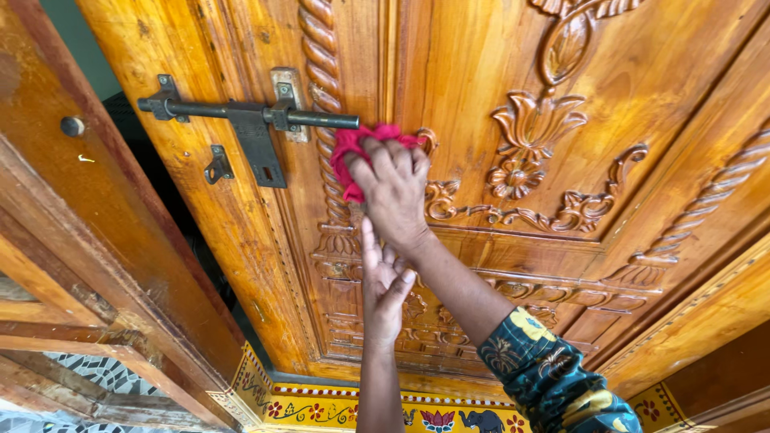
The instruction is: The person wipes a carved wooden door with a red cloth. They move the cloth over the door's surface, focusing on the carved details and the area around the latch.
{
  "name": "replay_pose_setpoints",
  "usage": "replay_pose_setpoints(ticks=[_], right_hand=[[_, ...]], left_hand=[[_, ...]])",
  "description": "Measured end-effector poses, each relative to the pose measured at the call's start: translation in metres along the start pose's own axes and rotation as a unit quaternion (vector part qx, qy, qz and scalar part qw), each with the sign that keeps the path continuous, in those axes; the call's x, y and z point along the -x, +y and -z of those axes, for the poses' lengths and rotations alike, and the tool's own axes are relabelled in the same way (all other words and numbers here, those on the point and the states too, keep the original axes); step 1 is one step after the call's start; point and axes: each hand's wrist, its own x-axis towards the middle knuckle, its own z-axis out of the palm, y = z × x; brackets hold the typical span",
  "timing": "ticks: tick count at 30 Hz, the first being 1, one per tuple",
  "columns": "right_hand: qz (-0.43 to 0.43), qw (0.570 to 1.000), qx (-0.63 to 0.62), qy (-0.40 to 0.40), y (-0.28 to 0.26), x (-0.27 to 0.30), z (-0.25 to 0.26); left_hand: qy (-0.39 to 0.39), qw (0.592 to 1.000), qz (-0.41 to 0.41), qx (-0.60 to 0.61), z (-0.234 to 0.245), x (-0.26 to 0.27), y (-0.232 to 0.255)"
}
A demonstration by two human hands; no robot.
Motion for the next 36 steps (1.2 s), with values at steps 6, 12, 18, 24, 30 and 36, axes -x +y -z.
replay_pose_setpoints(ticks=[6,12,18,24,30,36], right_hand=[[0.011,0.997,-0.031,-0.072,-0.034,0.04,-0.007],[-0.007,0.989,-0.124,-0.082,-0.035,0.043,-0.012],[0.002,0.987,-0.146,-0.059,-0.051,0.006,-0.04],[0.022,0.992,-0.093,-0.082,-0.08,0.009,-0.049],[0.05,0.989,-0.023,-0.139,-0.091,0.038,-0.06],[0.073,0.976,-0.101,-0.18,-0.092,0.052,-0.05]], left_hand=[[0.085,0.995,-0.021,0.055,0.031,-0.001,-0.003],[0.103,0.989,-0.031,0.102,0.047,0.0,0.001],[0.095,0.979,-0.069,0.166,0.055,0.002,0.011],[0.111,0.973,-0.093,0.177,0.063,0.002,0.017],[0.21,0.96,-0.071,0.17,0.079,0.006,0.006],[0.272,0.947,-0.047,0.167,0.079,0.003,0.005]])
